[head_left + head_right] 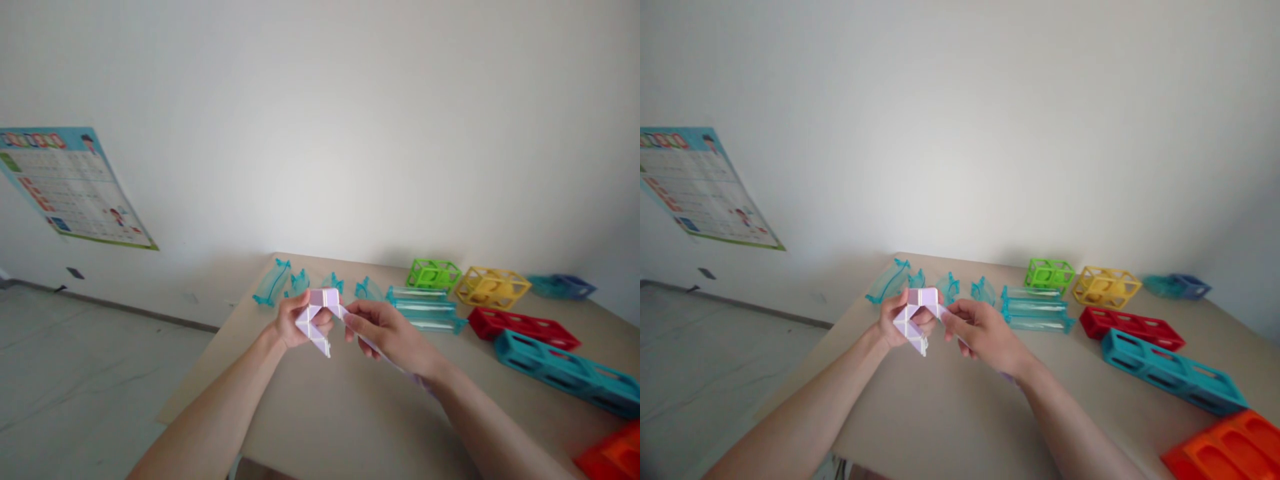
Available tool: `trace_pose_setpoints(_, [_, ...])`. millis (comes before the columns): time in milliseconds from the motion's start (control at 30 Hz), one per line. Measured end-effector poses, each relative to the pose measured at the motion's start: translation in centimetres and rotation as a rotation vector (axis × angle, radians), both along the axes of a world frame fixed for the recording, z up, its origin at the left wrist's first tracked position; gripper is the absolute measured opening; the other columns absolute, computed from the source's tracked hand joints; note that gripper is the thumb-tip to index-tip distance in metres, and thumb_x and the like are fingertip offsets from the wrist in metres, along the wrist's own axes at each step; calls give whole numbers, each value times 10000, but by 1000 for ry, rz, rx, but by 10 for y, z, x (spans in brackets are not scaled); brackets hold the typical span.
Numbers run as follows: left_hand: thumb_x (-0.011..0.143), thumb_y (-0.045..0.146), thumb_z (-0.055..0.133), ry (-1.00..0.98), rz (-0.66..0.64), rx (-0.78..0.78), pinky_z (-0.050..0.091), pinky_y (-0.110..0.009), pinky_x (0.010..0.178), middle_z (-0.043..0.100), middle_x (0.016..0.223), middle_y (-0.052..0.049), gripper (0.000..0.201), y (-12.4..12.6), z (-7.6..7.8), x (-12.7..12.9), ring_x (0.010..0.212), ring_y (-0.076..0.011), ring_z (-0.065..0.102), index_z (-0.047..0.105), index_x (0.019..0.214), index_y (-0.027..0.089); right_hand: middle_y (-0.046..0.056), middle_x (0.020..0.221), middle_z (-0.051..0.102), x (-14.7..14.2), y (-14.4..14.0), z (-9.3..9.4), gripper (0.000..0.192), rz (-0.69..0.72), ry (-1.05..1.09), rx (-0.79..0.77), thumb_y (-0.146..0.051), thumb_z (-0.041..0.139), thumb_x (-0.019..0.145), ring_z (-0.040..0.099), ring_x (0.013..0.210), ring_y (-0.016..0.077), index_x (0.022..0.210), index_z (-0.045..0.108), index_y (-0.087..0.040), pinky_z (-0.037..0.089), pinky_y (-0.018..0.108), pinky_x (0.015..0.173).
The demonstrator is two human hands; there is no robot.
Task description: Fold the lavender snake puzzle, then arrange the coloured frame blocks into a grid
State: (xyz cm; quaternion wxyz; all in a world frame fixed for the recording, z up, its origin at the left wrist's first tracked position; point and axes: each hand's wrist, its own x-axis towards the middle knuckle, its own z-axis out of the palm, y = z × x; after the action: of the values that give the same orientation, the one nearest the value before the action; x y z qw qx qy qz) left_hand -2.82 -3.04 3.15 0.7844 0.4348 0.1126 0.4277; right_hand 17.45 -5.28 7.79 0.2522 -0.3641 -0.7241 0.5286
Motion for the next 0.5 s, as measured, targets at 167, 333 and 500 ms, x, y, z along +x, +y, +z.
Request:
trace_pose_setpoints(167, [600,613,724,38,-7,-69,123,-216,391,289,461,81,587,0,2,0,396,-61,207,656,886,105,-42,546,489,-1,-2,1,427,7,-19,-55,-545,483,901,459,455,74,755,565,-152,364,185,421])
trace_pose_setpoints(333, [520,640,760,49,61,-136,133,-208,408,286,511,82,661,3,-4,-1,429,-46,204,656,861,83,-43,547,481,-4,-5,-5,421,20,47,-126,-532,461,915,449,439,71,728,532,-162,346,185,411])
trace_pose_setpoints(500, [440,632,796,95,28,-113,148,-211,428,348,511,60,682,5,-10,-4,461,-51,248,650,817,82,-42,582,487,-3,-7,-8,392,79,97,-173,-499,462,920,433,415,63,715,496,-167,326,189,387])
